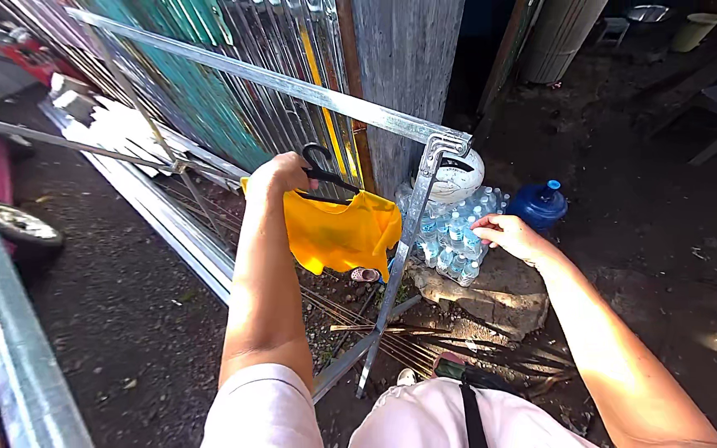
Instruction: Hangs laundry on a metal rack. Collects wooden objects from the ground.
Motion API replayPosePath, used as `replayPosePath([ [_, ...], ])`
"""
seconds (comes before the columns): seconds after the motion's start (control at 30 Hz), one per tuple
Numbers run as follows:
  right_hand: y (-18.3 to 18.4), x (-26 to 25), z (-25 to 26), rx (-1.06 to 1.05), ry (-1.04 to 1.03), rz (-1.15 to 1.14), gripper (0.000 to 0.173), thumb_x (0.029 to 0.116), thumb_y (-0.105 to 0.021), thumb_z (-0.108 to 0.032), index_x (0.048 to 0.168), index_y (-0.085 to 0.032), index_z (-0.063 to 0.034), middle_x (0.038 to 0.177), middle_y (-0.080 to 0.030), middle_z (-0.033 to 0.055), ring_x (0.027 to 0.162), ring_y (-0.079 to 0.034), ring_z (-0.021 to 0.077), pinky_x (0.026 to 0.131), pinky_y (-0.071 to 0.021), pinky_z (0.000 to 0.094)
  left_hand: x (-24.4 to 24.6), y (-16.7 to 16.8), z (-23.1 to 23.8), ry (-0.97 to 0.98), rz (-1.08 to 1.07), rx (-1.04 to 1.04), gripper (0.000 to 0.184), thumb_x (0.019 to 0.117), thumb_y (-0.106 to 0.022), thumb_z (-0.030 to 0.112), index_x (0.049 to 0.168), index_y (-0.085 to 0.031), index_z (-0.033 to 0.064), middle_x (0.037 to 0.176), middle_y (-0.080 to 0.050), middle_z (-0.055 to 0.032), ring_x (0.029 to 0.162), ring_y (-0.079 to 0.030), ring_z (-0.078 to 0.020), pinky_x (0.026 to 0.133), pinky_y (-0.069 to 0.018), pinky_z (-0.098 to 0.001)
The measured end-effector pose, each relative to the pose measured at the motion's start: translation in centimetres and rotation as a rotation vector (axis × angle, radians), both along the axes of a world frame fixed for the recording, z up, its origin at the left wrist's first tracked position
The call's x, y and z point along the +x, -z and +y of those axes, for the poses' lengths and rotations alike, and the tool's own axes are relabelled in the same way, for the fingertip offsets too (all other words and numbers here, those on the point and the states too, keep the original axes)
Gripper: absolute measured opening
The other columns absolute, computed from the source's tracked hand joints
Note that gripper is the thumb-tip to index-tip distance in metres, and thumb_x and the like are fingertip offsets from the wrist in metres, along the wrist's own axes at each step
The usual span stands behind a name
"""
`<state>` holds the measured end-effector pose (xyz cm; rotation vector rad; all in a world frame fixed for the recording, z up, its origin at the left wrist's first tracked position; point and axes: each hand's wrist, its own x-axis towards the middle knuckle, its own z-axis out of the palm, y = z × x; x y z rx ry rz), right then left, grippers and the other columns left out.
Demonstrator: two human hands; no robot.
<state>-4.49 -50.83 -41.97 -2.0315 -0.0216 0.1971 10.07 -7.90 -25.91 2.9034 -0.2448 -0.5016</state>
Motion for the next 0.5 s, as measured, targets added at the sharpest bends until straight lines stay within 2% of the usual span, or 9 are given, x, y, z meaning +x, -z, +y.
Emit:
replayPosePath([
  [0.07, -0.5, 2.2, 0.6, 0.051, 0.012, -0.001, 0.022, 0.1025, -0.063, -0.017, 0.118, -0.066, -0.001, 0.103, -0.069, 0.0124, 0.087, -0.068, 0.0179, 0.077, -0.0579, 0.0346, 0.3, 1.3, -0.9, 0.021, -0.078, 0.003, 0.02, 0.0978, -0.069, 0.018, 0.107, -0.075, 0.0009, 0.114, -0.07, -0.0261, 0.118, -0.061, -0.0473, 0.102, -0.037, -0.0741],
  [0.17, -2.0, 6.8, 2.4, 0.069, 0.052, -0.007, 0.022, 0.1054, -0.059, -0.016, 0.121, -0.064, -0.001, 0.108, -0.067, 0.0154, 0.088, -0.067, 0.0215, 0.078, -0.0567, 0.0382, 0.8, 3.5, -2.4, 0.041, -0.211, -0.008, 0.021, 0.0992, -0.067, 0.02, 0.11, -0.075, 0.004, 0.12, -0.07, -0.0212, 0.124, -0.06, -0.0421, 0.109, -0.0344, -0.0706],
  [0.23, -2.6, 9.9, 3.9, 0.064, 0.038, -0.078, 0.025, 0.1066, -0.057, -0.019, 0.123, -0.063, -0.0008, 0.107, -0.067, 0.0173, 0.087, -0.067, 0.0242, 0.079, -0.0571, 0.0422, 0.9, 5.1, -3.5, 0.065, -0.264, -0.037, 0.017, 0.0982, -0.065, 0.014, 0.107, -0.075, 0.0027, 0.121, -0.07, -0.0199, 0.125, -0.059, -0.0399, 0.11, -0.0361, -0.0669],
  [0.33, -3.2, 13.4, 6.5, 0.094, -0.004, -0.2, 0.03, 0.1032, -0.062, -0.017, 0.128, -0.06, -0.0013, 0.107, -0.067, 0.0162, 0.088, -0.065, 0.0205, 0.081, -0.0551, 0.0396, 1.3, 6.3, -5.5, 0.103, -0.265, -0.026, 0.017, 0.0971, -0.066, 0.007, 0.109, -0.073, -0.0041, 0.125, -0.068, -0.023, 0.127, -0.058, -0.0412, 0.111, -0.0396, -0.0619],
  [0.4, -2.9, 15.3, 7.8, 0.077, -0.097, -0.205, 0.033, 0.101, -0.065, -0.018, 0.133, -0.063, -0.0085, 0.121, -0.069, 0.0125, 0.106, -0.066, 0.0188, 0.093, -0.0541, 0.0404, 2.0, 6.9, -6.6, 0.101, -0.25, 0.008, 0.019, 0.0956, -0.066, 0.004, 0.11, -0.071, -0.0062, 0.129, -0.065, -0.0242, 0.129, -0.057, -0.0417, 0.111, -0.0414, -0.0592],
  [0.43, -2.8, 16.1, 8.4, 0.043, -0.133, -0.164, 0.032, 0.1003, -0.066, -0.02, 0.132, -0.064, -0.0116, 0.121, -0.069, 0.01, 0.107, -0.065, 0.018, 0.093, -0.0532, 0.0404, 2.4, 7.3, -6.9, 0.097, -0.255, 0.008, 0.02, 0.0943, -0.067, 0.003, 0.111, -0.07, -0.0069, 0.13, -0.064, -0.0245, 0.13, -0.056, -0.0421, 0.111, -0.0424, -0.0584],
  [0.47, -2.4, 16.9, 8.9, 0.011, -0.172, -0.128, 0.031, 0.0998, -0.067, -0.021, 0.13, -0.065, -0.0138, 0.119, -0.07, 0.0074, 0.103, -0.065, 0.017, 0.089, -0.0532, 0.0387, 2.9, 7.7, -7.2, 0.088, -0.267, 0.004, 0.021, 0.0934, -0.068, 0.004, 0.112, -0.07, -0.0067, 0.133, -0.062, -0.0241, 0.131, -0.054, -0.042, 0.111, -0.0436, -0.0579],
  [0.5, -1.5, 17.9, 9.2, -0.009, -0.246, -0.17, 0.032, 0.1004, -0.068, -0.02, 0.131, -0.064, -0.0108, 0.12, -0.069, 0.0085, 0.101, -0.065, 0.018, 0.085, -0.0532, 0.0364, 3.3, 8.1, -7.4, 0.077, -0.287, 0.001, 0.022, 0.0925, -0.069, 0.004, 0.112, -0.071, -0.0058, 0.135, -0.061, -0.0231, 0.133, -0.053, -0.0419, 0.11, -0.0446, -0.0578],
])
